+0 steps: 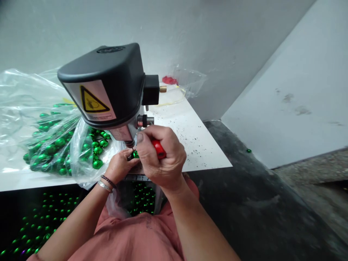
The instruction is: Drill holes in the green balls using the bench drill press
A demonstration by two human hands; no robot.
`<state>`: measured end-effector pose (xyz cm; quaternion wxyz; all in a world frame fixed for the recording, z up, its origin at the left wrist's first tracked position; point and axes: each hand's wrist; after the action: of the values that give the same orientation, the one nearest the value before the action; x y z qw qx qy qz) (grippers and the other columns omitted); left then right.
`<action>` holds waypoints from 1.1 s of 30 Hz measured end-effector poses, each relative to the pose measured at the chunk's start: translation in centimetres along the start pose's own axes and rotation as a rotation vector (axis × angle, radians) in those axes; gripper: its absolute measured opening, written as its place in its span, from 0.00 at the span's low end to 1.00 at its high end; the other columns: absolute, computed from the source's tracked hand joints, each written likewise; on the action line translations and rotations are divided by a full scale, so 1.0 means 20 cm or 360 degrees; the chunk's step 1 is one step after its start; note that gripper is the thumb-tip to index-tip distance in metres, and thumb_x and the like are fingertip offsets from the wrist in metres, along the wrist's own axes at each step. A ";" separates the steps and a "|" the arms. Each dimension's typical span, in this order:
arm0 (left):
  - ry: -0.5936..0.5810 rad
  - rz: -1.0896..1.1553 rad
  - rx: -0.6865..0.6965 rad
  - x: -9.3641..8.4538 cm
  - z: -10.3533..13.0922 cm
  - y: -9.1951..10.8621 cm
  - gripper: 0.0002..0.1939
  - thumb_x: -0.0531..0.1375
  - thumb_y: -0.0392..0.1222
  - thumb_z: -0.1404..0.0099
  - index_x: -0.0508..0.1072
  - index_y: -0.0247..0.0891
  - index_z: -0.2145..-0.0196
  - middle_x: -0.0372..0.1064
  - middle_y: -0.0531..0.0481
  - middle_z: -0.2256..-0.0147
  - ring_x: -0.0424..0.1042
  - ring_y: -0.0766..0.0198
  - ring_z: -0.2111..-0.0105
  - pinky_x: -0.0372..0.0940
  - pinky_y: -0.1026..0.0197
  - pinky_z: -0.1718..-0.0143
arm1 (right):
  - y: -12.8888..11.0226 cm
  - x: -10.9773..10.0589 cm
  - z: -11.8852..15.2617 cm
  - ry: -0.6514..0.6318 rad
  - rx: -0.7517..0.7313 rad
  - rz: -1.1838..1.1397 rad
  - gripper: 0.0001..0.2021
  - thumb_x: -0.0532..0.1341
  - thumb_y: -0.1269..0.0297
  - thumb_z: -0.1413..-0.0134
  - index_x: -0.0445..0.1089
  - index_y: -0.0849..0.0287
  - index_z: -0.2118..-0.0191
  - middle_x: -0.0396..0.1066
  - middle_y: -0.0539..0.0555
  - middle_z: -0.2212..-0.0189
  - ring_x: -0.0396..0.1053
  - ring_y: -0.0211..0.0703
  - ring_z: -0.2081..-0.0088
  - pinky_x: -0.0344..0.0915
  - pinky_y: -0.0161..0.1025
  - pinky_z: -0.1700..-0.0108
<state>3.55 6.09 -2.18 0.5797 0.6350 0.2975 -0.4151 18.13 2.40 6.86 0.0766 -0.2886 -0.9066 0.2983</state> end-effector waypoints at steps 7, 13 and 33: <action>-0.0035 -0.0028 0.0000 -0.01 0.01 0.01 0.21 0.56 0.48 0.42 0.69 0.39 0.52 0.68 0.44 0.53 0.68 0.57 0.55 0.60 0.61 0.54 | 0.03 0.01 0.06 0.0052 0.0028 -0.0012 0.12 0.59 0.73 0.55 0.67 0.55 0.62 0.70 0.44 0.72 0.65 0.26 0.74 0.65 0.27 0.69; 0.0003 -0.0045 -0.0004 0.01 0.01 0.00 0.21 0.56 0.48 0.42 0.68 0.40 0.52 0.68 0.44 0.53 0.67 0.57 0.55 0.59 0.61 0.55 | 0.06 0.02 0.11 0.0111 0.0030 -0.0014 0.13 0.58 0.74 0.55 0.67 0.54 0.61 0.71 0.46 0.68 0.67 0.29 0.70 0.67 0.30 0.66; 0.0091 -0.0033 -0.0103 -0.01 0.03 0.03 0.16 0.56 0.47 0.45 0.72 0.40 0.59 0.72 0.46 0.63 0.70 0.58 0.64 0.59 0.62 0.66 | -0.03 0.06 -0.13 0.0109 0.0248 -0.0051 0.06 0.56 0.62 0.49 0.68 0.57 0.67 0.64 0.45 0.78 0.61 0.27 0.78 0.61 0.29 0.74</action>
<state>3.78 5.41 -1.65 0.5867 0.6244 0.3339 -0.3929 17.69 4.09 9.32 0.1347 -0.2772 -0.8819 0.3567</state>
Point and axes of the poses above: each hand's wrist, its own z-axis away from the middle knuckle, its own x-axis out of the palm, y = z × x
